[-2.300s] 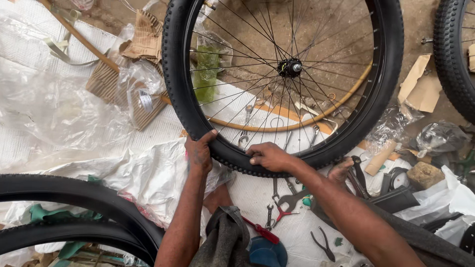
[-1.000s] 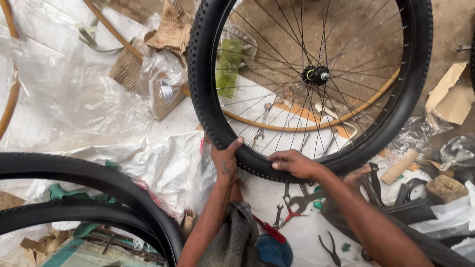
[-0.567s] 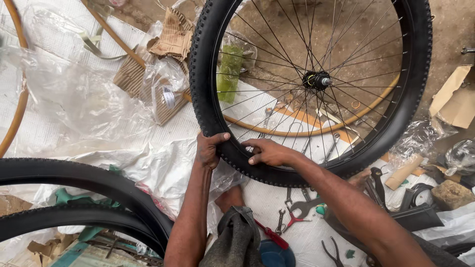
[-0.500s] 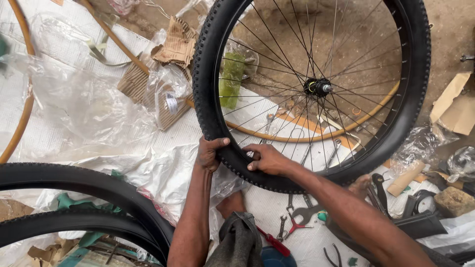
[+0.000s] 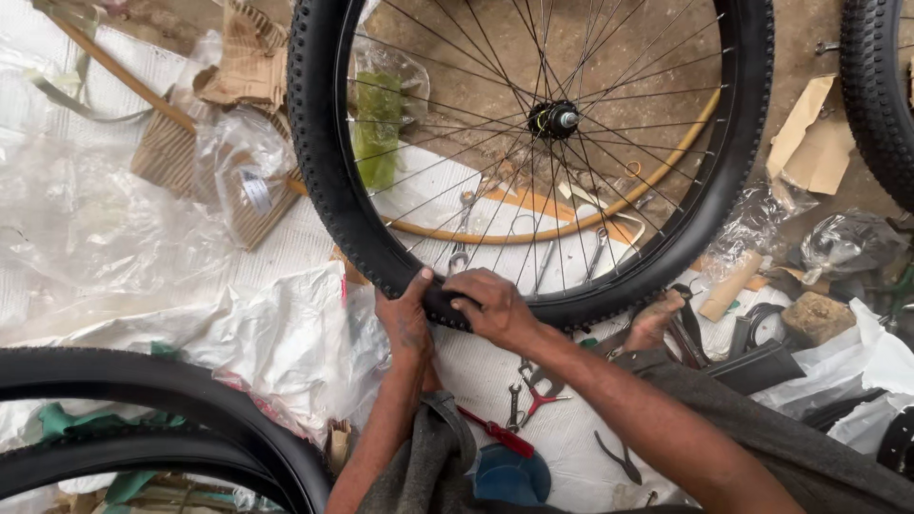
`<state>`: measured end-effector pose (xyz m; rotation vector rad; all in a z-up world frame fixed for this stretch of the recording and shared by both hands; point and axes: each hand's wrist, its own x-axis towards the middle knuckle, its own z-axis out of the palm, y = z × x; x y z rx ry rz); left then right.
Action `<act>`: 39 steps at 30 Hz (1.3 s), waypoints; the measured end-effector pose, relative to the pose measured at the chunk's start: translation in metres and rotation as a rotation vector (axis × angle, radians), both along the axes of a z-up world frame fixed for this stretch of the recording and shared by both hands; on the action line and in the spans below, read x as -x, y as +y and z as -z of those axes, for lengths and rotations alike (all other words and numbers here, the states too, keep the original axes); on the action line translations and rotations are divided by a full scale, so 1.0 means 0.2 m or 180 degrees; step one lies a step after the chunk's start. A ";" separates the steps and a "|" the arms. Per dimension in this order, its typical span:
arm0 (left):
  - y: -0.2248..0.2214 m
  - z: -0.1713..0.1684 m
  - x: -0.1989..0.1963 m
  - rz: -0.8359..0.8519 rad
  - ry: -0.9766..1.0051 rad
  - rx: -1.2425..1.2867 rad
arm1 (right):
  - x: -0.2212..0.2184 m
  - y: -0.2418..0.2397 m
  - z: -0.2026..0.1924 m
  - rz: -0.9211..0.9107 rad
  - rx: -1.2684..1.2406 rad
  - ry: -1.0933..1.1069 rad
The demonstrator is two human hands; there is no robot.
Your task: The person tucks a black inner tube into a bicycle tire on a wheel rim by hand. They push the tire bead into the rim and then use a pump to inflate the tire.
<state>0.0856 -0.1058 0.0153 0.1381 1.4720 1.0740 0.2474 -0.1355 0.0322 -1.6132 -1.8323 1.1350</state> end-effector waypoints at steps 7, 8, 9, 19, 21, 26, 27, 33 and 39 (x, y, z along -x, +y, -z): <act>-0.07 0.05 0.05 0.0099 -0.0006 -0.0107 | -0.34 -0.04 0.04 -0.0442 0.2343 0.0159; -0.07 0.00 0.05 0.0086 -0.0083 -0.0057 | -0.32 -0.04 0.02 -0.0617 0.2382 -0.0063; -0.01 -0.02 0.06 0.0037 -0.0142 -0.0080 | -0.28 0.04 0.03 -0.0833 0.2344 -0.0293; 0.23 0.12 0.31 0.0522 -0.0759 -0.0303 | -0.06 0.34 0.12 -0.1312 0.2542 0.0111; 0.20 0.16 0.34 0.0531 -0.1078 -0.0238 | -0.04 0.38 0.15 -0.1390 0.3123 0.0295; 0.17 0.22 0.38 0.0646 -0.1594 -0.0288 | 0.05 0.27 0.06 -0.1193 0.2460 -0.0458; 0.20 0.22 0.38 0.0727 -0.1635 -0.0316 | 0.07 0.26 0.03 -0.1086 0.2196 -0.0587; 0.07 0.11 0.27 0.0348 -0.0150 -0.0360 | 0.15 0.16 -0.01 -0.0420 0.1909 -0.0596; -0.15 0.07 0.05 0.0605 0.0444 -0.0177 | -0.02 -0.09 0.00 -0.0306 -0.0616 -0.0325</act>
